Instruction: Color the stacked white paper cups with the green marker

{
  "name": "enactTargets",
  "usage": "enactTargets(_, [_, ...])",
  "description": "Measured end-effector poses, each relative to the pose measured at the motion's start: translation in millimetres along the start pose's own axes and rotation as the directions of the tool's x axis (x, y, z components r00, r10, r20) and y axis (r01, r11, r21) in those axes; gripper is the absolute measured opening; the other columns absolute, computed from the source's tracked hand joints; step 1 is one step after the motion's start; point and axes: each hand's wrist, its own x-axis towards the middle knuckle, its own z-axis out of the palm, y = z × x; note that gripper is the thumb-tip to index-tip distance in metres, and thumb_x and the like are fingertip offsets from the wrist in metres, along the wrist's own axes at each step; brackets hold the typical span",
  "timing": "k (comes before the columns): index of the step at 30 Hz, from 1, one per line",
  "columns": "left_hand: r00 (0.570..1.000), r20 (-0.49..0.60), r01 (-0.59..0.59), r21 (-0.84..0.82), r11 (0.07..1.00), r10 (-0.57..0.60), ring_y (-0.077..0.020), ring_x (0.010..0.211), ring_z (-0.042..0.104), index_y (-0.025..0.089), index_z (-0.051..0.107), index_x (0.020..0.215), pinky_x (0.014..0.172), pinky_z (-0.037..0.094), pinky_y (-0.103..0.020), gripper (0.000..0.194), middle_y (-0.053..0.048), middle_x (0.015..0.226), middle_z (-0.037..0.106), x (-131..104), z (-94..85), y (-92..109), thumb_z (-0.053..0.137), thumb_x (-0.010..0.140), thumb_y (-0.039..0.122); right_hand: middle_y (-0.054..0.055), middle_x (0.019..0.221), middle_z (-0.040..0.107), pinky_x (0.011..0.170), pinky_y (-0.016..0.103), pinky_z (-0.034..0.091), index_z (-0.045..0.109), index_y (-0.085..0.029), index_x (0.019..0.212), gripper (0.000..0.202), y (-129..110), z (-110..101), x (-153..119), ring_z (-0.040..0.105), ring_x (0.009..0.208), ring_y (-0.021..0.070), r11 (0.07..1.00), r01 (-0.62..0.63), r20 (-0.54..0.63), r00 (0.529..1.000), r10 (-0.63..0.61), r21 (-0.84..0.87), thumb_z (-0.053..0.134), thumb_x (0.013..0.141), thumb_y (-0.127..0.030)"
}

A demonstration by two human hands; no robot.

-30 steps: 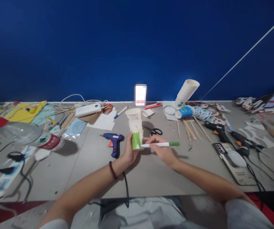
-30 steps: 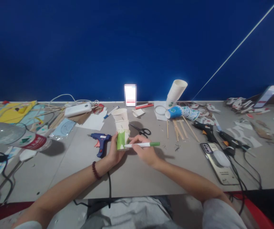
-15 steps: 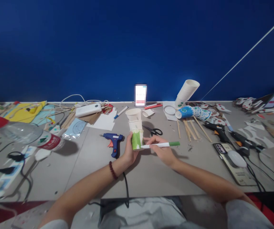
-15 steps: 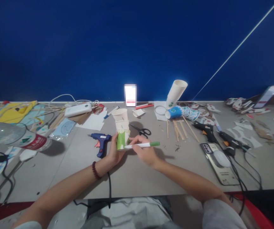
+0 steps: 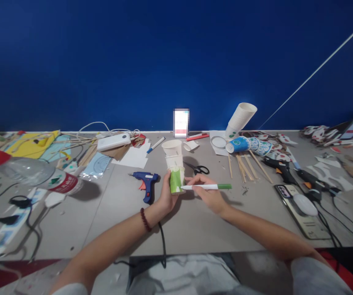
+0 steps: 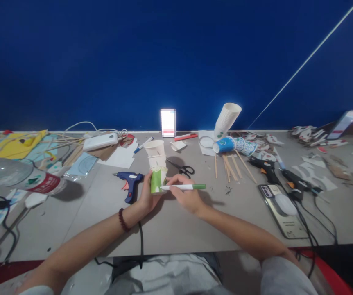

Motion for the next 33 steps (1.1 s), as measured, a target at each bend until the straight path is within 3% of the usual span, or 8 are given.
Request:
enactTargets(6, [1.0, -0.007, -0.002, -0.022, 1.0, 0.001, -0.0172, 0.064, 0.062, 0.016, 0.07, 0.084, 0.065, 0.049, -0.028, 0.039, -0.003, 0.075, 0.071, -0.7, 2.3, 1.0, 0.066, 0.076, 0.054, 0.004, 0.075, 0.073, 0.097, 0.044, 0.049, 0.064, -0.023, 0.068, 0.007, 1.4, -0.1, -0.9, 0.069, 0.114, 0.0311, 1.0, 0.006, 0.031, 1.0, -0.007, 0.01, 0.06, 0.072, -0.02])
enactTargets(16, [1.0, 0.024, 0.01, 0.019, 1.0, -0.01, -0.015, 0.063, 0.061, 0.016, 0.069, 0.09, 0.059, 0.047, -0.025, 0.042, -0.003, 0.076, 0.07, -2.2, 0.4, 1.5, 0.066, 0.076, 0.055, 0.005, 0.086, 0.076, 0.087, 0.039, 0.054, 0.065, -0.023, 0.078, 0.004, 3.1, 0.3, -1.7, 0.07, 0.111, 0.0281, 1.0, 0.008, -0.011, 1.0, -0.008, -0.024, 0.061, 0.078, -0.024])
enactTargets(24, [1.0, -0.023, -0.012, -0.023, 1.0, 0.012, -0.0164, 0.063, 0.061, 0.016, 0.069, 0.084, 0.064, 0.048, -0.028, 0.038, -0.003, 0.073, 0.07, -2.2, 5.1, 1.9, 0.068, 0.075, 0.053, 0.004, 0.078, 0.074, 0.099, 0.045, 0.049, 0.065, -0.023, 0.07, 0.006, 1.1, -0.6, -1.6, 0.068, 0.115, 0.0305, 1.0, 0.01, 0.042, 0.999, -0.009, -0.018, 0.062, 0.074, -0.021])
enactTargets(33, [1.0, -0.007, 0.003, 0.003, 1.0, -0.003, -0.0149, 0.064, 0.061, 0.016, 0.069, 0.09, 0.059, 0.048, -0.025, 0.04, -0.002, 0.076, 0.069, -1.1, -0.4, 0.2, 0.066, 0.076, 0.054, 0.004, 0.081, 0.074, 0.09, 0.041, 0.052, 0.065, -0.023, 0.076, 0.004, 1.9, 0.4, -0.3, 0.069, 0.11, 0.0292, 1.0, -0.002, -0.01, 1.0, 0.002, -0.026, 0.062, 0.077, -0.025])
